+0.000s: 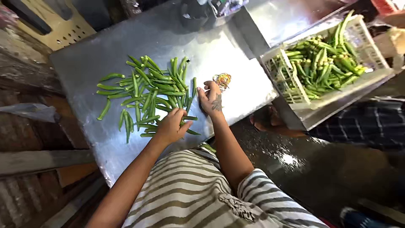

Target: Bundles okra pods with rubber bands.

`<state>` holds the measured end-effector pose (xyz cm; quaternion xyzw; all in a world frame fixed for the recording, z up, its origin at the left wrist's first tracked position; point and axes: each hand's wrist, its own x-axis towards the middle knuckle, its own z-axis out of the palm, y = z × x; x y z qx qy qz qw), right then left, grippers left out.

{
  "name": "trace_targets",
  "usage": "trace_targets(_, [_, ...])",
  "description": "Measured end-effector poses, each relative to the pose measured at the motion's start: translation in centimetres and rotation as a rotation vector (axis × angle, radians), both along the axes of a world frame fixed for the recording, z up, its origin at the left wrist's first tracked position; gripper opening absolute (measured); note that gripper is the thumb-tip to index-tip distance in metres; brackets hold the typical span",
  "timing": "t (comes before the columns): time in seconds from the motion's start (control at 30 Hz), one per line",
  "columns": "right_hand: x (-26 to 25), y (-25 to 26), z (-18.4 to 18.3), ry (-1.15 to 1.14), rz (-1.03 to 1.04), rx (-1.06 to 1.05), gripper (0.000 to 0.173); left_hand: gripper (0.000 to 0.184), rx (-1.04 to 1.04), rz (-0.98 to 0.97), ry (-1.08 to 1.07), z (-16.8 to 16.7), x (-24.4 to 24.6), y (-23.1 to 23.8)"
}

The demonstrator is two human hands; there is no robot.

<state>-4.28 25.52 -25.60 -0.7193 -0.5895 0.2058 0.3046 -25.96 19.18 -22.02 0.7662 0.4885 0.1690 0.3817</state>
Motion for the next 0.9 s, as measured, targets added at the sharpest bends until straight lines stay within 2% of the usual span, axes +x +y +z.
trace_targets(0.07, [1.5, -4.3, -0.2, -0.206, -0.139, 0.023, 0.051, 0.042, 0.085, -0.159, 0.099, -0.4, 0.6, -1.1])
trace_targets(0.13, [3.5, -9.2, -1.0, -0.269, -0.207, 0.001, 0.045, 0.040, 0.163, -0.258, 0.180, -0.7, 0.9, -1.7])
trace_targets(0.27, [9.0, -16.8, -2.3, -0.173, -0.467, 0.059, 0.034, 0.035, 0.350, -0.307, 0.162, -1.1, 2.2, -1.8])
trace_targets(0.4, [15.1, -19.6, -3.6, -0.083, -0.876, 0.126, 0.033, 0.029, 0.538, -0.413, 0.092, -2.2, 4.0, -3.1])
trace_targets(0.43, [16.2, -19.9, -4.5, -0.059, -0.946, 0.111, 0.032, 0.028, 0.560, -0.455, 0.087, -2.8, 4.2, -3.6])
trace_targets(0.5, [17.0, -20.2, -6.6, 0.059, -1.017, -0.073, 0.035, 0.027, 0.587, -0.528, 0.088, -4.1, 4.0, -4.9])
trace_targets(0.57, [16.4, -20.4, -10.0, 0.232, -0.928, -0.398, 0.039, 0.028, 0.605, -0.574, 0.084, -5.6, 3.5, -6.1])
trace_targets(0.67, [12.8, -20.3, -18.5, 0.434, -0.640, -0.858, 0.039, 0.031, 0.637, -0.577, 0.085, -7.2, 2.2, -7.9])
trace_targets(0.73, [9.4, -20.6, -23.0, 0.435, -0.542, -1.065, 0.054, 0.035, 0.650, -0.537, 0.100, -7.3, 1.9, -8.5])
trace_targets(0.83, [6.3, -20.1, -28.8, 0.230, -0.514, -1.184, 0.058, 0.042, 0.644, -0.460, 0.160, -7.2, 2.1, -8.6])
trace_targets(0.9, [5.9, -19.7, -31.8, 0.116, -0.528, -1.110, 0.056, 0.045, 0.639, -0.445, 0.185, -7.3, 2.0, -8.8])
